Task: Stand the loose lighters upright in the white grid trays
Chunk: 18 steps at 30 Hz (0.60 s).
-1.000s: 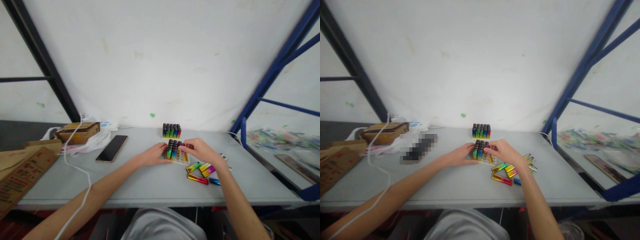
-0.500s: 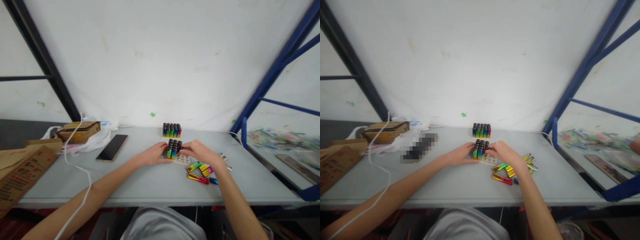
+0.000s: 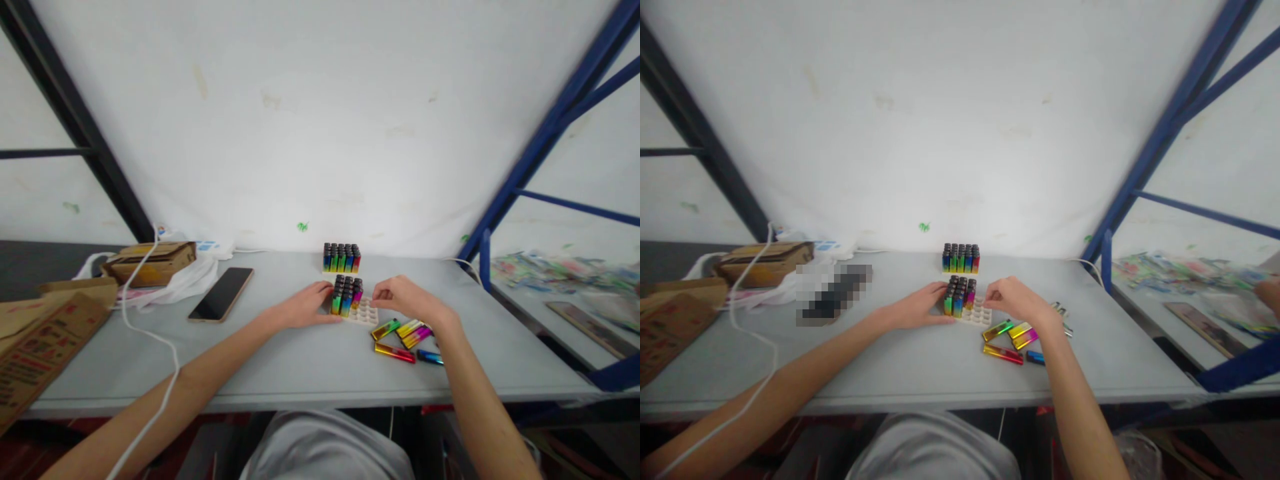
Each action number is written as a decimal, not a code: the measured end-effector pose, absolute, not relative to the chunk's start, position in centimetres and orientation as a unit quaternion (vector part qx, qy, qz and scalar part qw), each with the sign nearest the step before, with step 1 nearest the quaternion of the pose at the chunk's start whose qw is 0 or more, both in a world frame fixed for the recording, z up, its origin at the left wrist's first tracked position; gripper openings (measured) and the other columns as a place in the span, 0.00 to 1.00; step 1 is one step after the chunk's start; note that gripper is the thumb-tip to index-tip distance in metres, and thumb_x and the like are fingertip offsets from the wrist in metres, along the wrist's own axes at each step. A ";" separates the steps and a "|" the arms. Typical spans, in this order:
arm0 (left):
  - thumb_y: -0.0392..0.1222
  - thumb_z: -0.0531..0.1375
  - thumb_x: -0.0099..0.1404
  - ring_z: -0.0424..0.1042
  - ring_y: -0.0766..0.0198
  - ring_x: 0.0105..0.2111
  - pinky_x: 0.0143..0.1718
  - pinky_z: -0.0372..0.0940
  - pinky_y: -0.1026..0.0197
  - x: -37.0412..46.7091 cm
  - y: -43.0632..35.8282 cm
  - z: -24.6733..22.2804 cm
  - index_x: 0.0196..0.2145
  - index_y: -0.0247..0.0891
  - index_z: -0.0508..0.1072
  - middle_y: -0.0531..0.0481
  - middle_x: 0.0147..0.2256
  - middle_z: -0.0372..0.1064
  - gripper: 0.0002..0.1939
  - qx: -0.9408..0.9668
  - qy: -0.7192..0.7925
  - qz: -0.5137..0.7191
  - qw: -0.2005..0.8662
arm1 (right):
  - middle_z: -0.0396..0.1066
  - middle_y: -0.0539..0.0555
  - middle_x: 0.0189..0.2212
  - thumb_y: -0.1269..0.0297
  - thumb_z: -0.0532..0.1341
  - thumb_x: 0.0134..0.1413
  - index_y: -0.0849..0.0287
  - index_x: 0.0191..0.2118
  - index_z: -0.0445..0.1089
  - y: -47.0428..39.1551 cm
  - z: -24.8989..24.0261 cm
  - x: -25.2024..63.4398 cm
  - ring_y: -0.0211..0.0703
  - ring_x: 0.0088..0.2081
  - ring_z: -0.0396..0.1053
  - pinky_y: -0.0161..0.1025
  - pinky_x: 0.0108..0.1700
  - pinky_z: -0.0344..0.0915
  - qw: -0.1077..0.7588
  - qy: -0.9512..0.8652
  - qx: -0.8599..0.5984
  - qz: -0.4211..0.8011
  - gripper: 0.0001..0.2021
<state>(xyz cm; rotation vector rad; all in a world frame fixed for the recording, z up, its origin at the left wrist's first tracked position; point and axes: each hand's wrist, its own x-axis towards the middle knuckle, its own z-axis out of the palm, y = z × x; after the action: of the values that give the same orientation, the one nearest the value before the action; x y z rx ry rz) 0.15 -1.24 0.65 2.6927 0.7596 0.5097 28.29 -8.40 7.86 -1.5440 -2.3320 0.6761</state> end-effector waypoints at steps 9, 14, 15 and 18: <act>0.69 0.61 0.65 0.67 0.44 0.60 0.64 0.61 0.48 0.1 -1.1 0.5 0.58 0.34 0.69 0.34 0.59 0.67 0.38 0.938 0.262 0.179 0.139 | 0.78 0.50 0.34 0.66 0.71 0.39 0.53 0.40 0.81 -7.9 6.6 30.6 0.45 0.34 0.72 0.36 0.33 0.64 -0.040 -0.779 -0.574 0.249 0.17; 0.68 0.62 0.66 0.67 0.43 0.60 0.63 0.62 0.47 0.1 -1.2 0.6 0.57 0.33 0.70 0.34 0.59 0.67 0.37 0.937 0.265 0.175 0.143 | 0.78 0.52 0.36 0.61 0.70 0.44 0.57 0.36 0.79 -7.6 6.9 31.1 0.48 0.40 0.73 0.38 0.42 0.66 0.033 -0.800 -0.523 0.292 0.11; 0.68 0.62 0.66 0.67 0.43 0.60 0.64 0.62 0.47 0.1 -1.2 0.6 0.57 0.33 0.70 0.33 0.59 0.67 0.37 0.937 0.266 0.173 0.144 | 0.78 0.53 0.36 0.58 0.69 0.46 0.57 0.36 0.78 -7.6 7.0 31.4 0.48 0.40 0.73 0.38 0.43 0.66 0.056 -0.804 -0.506 0.308 0.11; 0.68 0.62 0.65 0.67 0.43 0.61 0.64 0.61 0.47 0.1 -1.2 0.5 0.58 0.32 0.69 0.32 0.60 0.66 0.38 0.937 0.267 0.171 0.146 | 0.77 0.53 0.33 0.49 0.67 0.53 0.59 0.36 0.75 -7.7 7.2 32.3 0.46 0.36 0.72 0.39 0.41 0.66 0.114 -0.799 -0.479 0.345 0.16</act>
<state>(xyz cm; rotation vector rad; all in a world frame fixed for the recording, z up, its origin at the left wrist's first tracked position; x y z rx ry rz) 0.08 -1.16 0.53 2.6979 0.7681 0.4933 32.26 -7.70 7.21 -1.4035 -2.3446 1.0123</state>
